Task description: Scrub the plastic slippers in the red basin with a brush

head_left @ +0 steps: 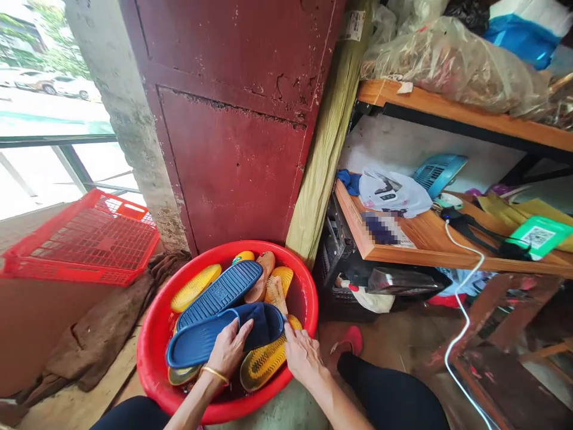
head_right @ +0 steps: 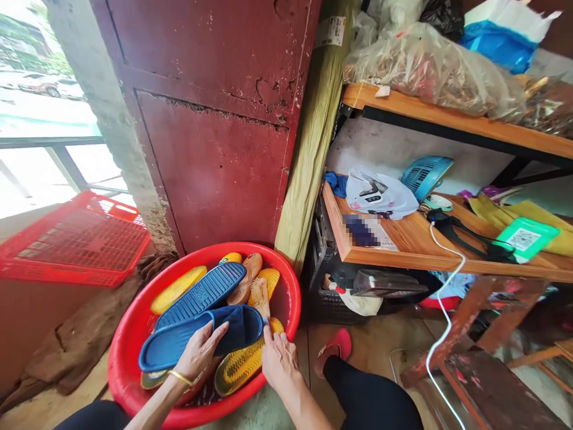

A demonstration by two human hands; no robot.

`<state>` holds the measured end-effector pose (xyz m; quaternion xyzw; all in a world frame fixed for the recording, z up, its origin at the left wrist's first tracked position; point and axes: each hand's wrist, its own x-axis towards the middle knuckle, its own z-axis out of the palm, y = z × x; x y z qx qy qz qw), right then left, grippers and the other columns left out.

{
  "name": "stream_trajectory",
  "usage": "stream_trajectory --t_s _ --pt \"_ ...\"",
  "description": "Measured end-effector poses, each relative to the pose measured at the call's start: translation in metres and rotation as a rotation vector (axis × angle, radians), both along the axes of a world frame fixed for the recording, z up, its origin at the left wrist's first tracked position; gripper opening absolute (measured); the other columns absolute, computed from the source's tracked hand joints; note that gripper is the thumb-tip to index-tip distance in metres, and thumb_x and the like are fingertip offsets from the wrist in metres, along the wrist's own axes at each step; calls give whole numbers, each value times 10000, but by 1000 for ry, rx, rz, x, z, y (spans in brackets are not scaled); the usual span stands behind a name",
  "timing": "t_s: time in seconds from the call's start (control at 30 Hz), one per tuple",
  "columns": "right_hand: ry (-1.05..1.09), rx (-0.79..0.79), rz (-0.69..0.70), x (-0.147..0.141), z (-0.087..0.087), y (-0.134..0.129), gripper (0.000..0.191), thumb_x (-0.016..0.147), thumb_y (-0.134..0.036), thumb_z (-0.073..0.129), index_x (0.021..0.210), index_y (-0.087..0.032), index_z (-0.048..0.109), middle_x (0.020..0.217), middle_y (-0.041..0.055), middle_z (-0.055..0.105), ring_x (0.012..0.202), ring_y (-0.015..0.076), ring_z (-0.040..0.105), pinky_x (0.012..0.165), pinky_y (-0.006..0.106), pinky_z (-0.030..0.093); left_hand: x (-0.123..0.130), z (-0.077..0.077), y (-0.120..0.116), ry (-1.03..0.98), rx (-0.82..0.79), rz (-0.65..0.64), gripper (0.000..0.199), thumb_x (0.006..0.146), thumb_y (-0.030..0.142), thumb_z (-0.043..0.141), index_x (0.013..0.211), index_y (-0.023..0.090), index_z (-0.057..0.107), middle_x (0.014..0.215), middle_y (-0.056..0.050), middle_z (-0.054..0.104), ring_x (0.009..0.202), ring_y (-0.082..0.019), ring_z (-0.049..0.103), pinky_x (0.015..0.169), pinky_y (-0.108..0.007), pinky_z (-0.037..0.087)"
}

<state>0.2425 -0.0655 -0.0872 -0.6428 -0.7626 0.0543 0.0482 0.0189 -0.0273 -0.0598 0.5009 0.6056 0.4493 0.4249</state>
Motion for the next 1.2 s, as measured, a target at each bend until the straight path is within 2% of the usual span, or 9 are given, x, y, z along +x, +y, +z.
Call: stream_trajectory --t_s 0.1,0.17,0.3,0.57,0.7,0.83,0.9,1.0,1.2 --pt "75 9 -28 -1 -2 -2 601 996 -210 388 1594 -244 342 1411 143 610 1315 302 550 1000 416 508 2 2 -5 -319 -285 93 433 656 432 856 960 174 687 799 -47 750 817 -250 704 725 -314 543" --pt "119 -2 -45 -2 1 -2 612 1001 -208 375 1607 -260 305 1365 131 631 1273 279 572 954 386 531 2 0 -4 -484 -481 152 640 646 280 878 1225 180 624 901 -65 775 844 -244 737 760 -327 568" --pt "139 -8 -80 -5 7 0 618 1007 -196 365 1615 -264 279 1304 117 646 1218 259 589 933 366 539 5 -8 0 -705 -582 157 884 662 55 808 1452 220 444 990 -75 793 849 -225 772 810 -337 595" --pt "76 31 -100 -9 4 0 570 1025 -199 345 1589 -278 353 1334 116 643 1241 273 589 993 391 509 16 -12 5 -829 -565 138 642 711 9 743 1299 203 575 882 -56 808 734 -221 780 763 -363 628" --pt "95 55 -99 -8 2 1 575 1005 -186 373 1573 -275 381 1324 118 646 1256 284 580 973 400 518 18 -4 7 -828 -608 108 414 724 85 785 1115 156 671 774 -63 797 677 -233 770 709 -341 626" --pt "177 61 -97 -9 0 2 599 981 -200 420 1569 -300 363 1256 103 664 1180 286 611 896 396 548 14 4 11 -873 -635 48 241 778 265 796 993 197 710 694 -37 776 647 -242 765 630 -331 621" --pt "217 77 -107 -9 0 2 595 975 -215 440 1559 -306 369 1266 102 655 1187 291 599 880 399 554 11 6 14 -885 -644 40 226 795 323 781 983 218 714 652 -17 759 626 -239 761 589 -318 614" --pt "251 88 -123 -11 1 1 601 957 -219 470 1546 -297 379 1258 104 651 1158 298 597 868 418 558 11 6 18 -870 -648 7 274 792 260 769 1057 214 716 672 -19 768 645 -239 768 595 -316 626" --pt "276 89 -96 -9 4 2 545 960 -300 504 1499 -249 443 1169 97 663 1089 291 591 881 418 544 18 10 17 -829 -641 69 476 786 123 695 1261 132 672 933 -104 822 798 -281 794 761 -398 664"
